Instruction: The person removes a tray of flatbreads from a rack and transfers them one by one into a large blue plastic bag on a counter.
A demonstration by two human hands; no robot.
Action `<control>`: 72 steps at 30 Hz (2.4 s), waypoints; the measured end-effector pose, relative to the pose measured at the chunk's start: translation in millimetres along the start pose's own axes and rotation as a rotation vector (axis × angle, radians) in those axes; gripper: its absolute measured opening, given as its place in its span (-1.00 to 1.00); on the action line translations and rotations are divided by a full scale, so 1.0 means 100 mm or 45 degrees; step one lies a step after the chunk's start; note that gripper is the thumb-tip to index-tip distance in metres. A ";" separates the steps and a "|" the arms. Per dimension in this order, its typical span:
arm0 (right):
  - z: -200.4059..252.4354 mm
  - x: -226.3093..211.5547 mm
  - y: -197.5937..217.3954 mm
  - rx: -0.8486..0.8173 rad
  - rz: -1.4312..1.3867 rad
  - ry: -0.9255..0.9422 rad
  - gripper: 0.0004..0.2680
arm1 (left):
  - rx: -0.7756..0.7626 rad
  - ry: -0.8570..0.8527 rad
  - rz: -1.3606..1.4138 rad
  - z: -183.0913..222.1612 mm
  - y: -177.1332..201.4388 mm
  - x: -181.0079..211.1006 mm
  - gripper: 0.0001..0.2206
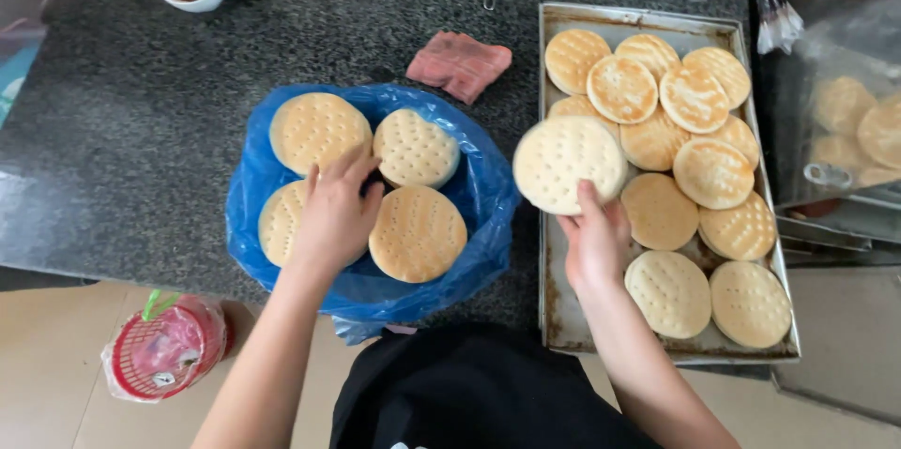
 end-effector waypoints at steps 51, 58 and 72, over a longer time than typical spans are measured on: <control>0.41 0.94 -2.47 -0.706 2.179 1.097 -0.56 | -0.406 -0.328 0.002 -2.03 -0.37 -0.14 -0.80; 0.36 0.72 -2.32 -0.874 1.594 0.993 -0.61 | -0.024 -0.559 0.156 -1.50 0.01 0.40 -0.76; -1.01 -1.08 1.16 0.435 1.666 1.069 -0.54 | -0.047 -0.437 -0.043 -0.57 -0.83 0.52 -0.45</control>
Point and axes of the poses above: each hand's wrist, its own z-axis away from the middle knuckle, its own y-axis out of the back of the hand, x = y × z, the point moved 8 cm from there along -z, towards the middle knuckle, and after that the axes turned 1 degree about -y, right-handed, at the moved point
